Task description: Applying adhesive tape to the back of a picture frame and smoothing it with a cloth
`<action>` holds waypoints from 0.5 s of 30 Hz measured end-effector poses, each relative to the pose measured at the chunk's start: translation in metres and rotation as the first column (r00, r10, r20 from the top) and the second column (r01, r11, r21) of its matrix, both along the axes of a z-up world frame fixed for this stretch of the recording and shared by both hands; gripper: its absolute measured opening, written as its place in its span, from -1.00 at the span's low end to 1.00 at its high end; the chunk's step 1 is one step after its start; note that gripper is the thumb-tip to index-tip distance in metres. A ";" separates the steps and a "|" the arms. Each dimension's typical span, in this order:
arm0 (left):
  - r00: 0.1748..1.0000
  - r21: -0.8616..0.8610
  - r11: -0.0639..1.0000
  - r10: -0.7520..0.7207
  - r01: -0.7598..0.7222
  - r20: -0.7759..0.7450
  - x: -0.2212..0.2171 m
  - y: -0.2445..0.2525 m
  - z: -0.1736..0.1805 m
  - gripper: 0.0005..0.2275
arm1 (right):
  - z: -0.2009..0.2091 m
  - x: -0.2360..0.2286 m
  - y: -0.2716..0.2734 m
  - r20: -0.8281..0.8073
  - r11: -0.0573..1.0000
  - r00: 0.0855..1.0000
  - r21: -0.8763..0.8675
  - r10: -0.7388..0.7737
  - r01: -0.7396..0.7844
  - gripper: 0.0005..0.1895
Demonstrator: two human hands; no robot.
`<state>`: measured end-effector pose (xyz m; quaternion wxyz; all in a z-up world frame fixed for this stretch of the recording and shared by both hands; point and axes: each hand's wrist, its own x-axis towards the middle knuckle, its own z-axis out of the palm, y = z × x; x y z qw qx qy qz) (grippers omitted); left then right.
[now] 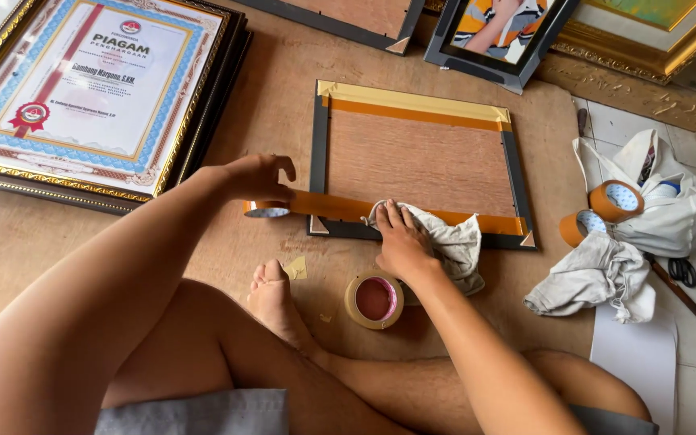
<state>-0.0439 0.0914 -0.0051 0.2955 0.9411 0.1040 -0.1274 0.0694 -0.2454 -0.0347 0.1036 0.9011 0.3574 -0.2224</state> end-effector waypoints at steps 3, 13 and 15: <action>0.990 0.074 0.996 -0.033 0.043 -0.135 0.023 -0.004 -0.007 -0.43 | 0.004 -0.001 -0.002 0.010 1.000 1.000 -0.007 0.016 -0.016 0.10; 0.956 0.222 0.967 -0.057 0.124 -0.289 0.036 -0.033 0.009 -0.30 | -0.011 0.007 -0.005 0.015 0.999 0.999 -0.003 0.040 -0.040 0.15; 0.955 0.311 0.939 -0.056 0.149 -0.290 0.029 -0.040 0.030 -0.34 | -0.012 0.009 -0.006 0.003 0.999 0.999 -0.013 0.036 -0.035 0.13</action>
